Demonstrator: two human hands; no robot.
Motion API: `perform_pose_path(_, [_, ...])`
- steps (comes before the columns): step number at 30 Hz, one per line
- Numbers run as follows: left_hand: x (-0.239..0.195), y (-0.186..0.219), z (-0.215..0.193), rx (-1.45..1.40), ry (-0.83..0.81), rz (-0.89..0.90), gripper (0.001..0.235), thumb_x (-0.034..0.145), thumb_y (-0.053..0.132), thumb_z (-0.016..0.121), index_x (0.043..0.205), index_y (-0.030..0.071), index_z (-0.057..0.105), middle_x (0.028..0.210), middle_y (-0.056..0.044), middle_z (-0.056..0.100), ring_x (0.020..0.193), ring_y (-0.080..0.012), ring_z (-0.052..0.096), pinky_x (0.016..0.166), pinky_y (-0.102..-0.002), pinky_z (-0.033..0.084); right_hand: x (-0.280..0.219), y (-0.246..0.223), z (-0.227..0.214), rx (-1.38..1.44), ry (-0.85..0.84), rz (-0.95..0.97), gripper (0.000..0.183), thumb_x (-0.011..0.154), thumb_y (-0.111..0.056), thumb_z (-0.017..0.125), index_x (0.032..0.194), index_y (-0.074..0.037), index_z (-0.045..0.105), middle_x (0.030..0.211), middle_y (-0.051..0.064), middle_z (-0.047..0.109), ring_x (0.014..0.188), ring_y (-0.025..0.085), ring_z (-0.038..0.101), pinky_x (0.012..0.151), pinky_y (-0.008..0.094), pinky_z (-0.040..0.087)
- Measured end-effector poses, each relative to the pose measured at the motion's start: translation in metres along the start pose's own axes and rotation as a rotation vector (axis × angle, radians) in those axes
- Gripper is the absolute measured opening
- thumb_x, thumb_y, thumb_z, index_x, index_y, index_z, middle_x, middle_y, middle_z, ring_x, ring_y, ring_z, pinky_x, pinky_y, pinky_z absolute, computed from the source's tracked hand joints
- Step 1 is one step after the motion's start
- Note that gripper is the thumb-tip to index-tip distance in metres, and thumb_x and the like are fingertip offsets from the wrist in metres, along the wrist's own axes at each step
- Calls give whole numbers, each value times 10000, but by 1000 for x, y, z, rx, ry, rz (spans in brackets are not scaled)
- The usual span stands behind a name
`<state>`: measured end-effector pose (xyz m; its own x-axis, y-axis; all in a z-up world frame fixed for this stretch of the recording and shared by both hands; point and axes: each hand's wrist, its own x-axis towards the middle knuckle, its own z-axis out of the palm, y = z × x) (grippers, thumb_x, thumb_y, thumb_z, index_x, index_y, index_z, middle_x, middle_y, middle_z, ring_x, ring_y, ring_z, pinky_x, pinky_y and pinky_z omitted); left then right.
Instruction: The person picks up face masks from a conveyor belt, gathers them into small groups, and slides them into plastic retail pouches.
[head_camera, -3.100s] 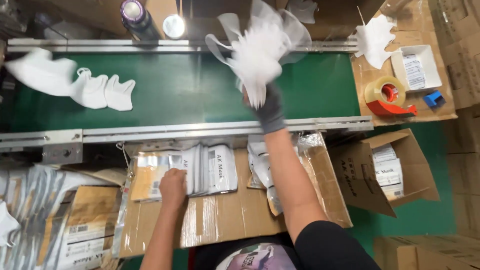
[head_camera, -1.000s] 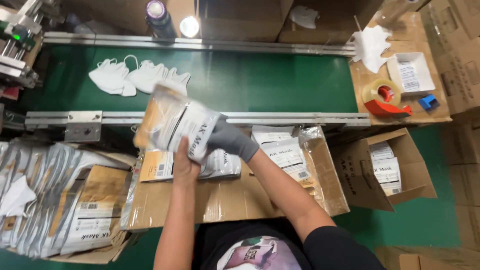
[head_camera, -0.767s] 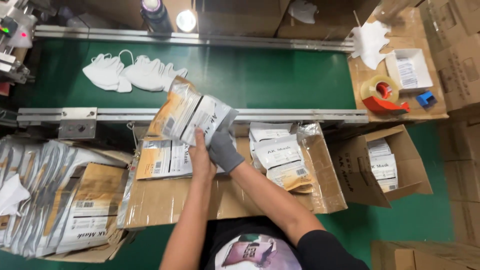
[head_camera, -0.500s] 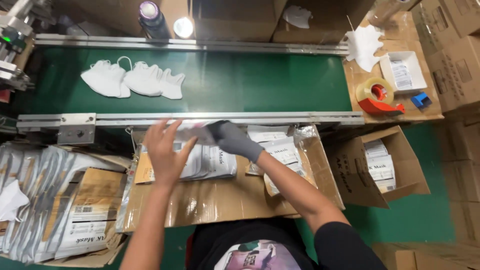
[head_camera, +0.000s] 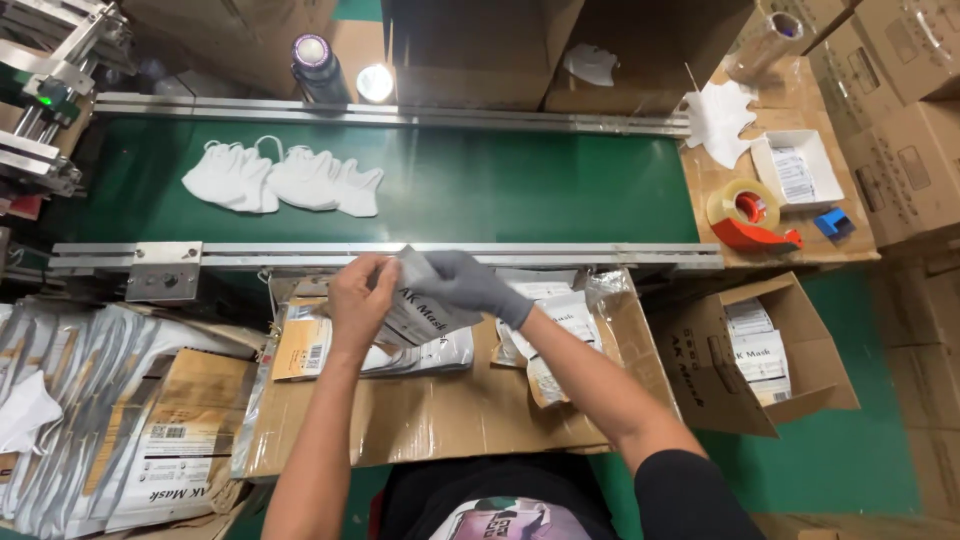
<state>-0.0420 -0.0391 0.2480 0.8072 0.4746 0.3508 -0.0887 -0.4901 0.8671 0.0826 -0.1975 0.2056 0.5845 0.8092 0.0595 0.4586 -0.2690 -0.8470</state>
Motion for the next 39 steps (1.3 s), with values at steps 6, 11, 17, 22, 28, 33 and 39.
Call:
perform_pose_path(6, [21, 36, 1, 79, -86, -45, 187, 911, 171, 714, 840, -1, 699, 696, -101, 652, 601, -147, 565, 589, -315, 445, -9, -43, -14, 399, 19, -22, 258, 969, -260, 697, 1080, -26, 695, 920, 22, 711, 851, 77, 649, 752, 261, 553])
perform_pose_path(11, [10, -31, 1, -27, 4, -317, 212, 938, 207, 690, 825, 29, 713, 677, -72, 651, 606, -95, 533, 560, -302, 426, -78, 21, 31, 512, -181, 258, 442, 906, -253, 726, 1266, -6, 659, 1026, 65, 735, 903, 124, 690, 798, 277, 570])
perform_pose_path(17, [-4, 4, 28, 13, -115, -36, 203, 941, 196, 712, 884, 3, 685, 674, -99, 630, 615, -119, 546, 605, -314, 467, -33, -5, -1, 364, -33, 122, 403, 990, -324, 674, 1179, 28, 719, 992, 70, 743, 906, 128, 666, 797, 305, 554])
perform_pose_path(22, [-3, -37, 21, 36, 45, -80, 168, 933, 178, 709, 900, 13, 710, 703, -95, 661, 625, -128, 568, 617, -332, 474, -66, 14, 41, 333, 127, 100, 361, 984, -318, 684, 1127, 13, 716, 933, 82, 740, 845, 150, 677, 772, 319, 562])
perform_pose_path(28, [-4, -92, 42, -113, 140, -315, 236, 1019, 143, 711, 879, -46, 688, 778, -44, 649, 706, -117, 521, 659, -317, 444, -148, 38, 33, 279, 19, 375, 367, 926, -297, 758, 1126, 8, 724, 969, 100, 742, 875, 164, 678, 806, 328, 562])
perform_pose_path(33, [-30, -16, 106, -452, 145, -455, 270, 995, 165, 758, 1160, -34, 679, 1069, -78, 687, 925, -158, 607, 798, -321, 490, -128, 23, -56, 668, 550, 452, 535, 865, -246, 735, 1303, 9, 564, 1095, 112, 714, 884, 187, 739, 598, 323, 647])
perform_pose_path(39, [-123, 18, 192, 353, -420, 202, 998, 709, 451, 848, 1470, -26, 412, 1540, -295, 392, 1411, -496, 378, 1146, -571, 300, -187, 154, -91, 508, 460, 587, 518, 927, -275, 757, 1316, 46, 636, 1168, 172, 738, 930, 212, 739, 711, 328, 624])
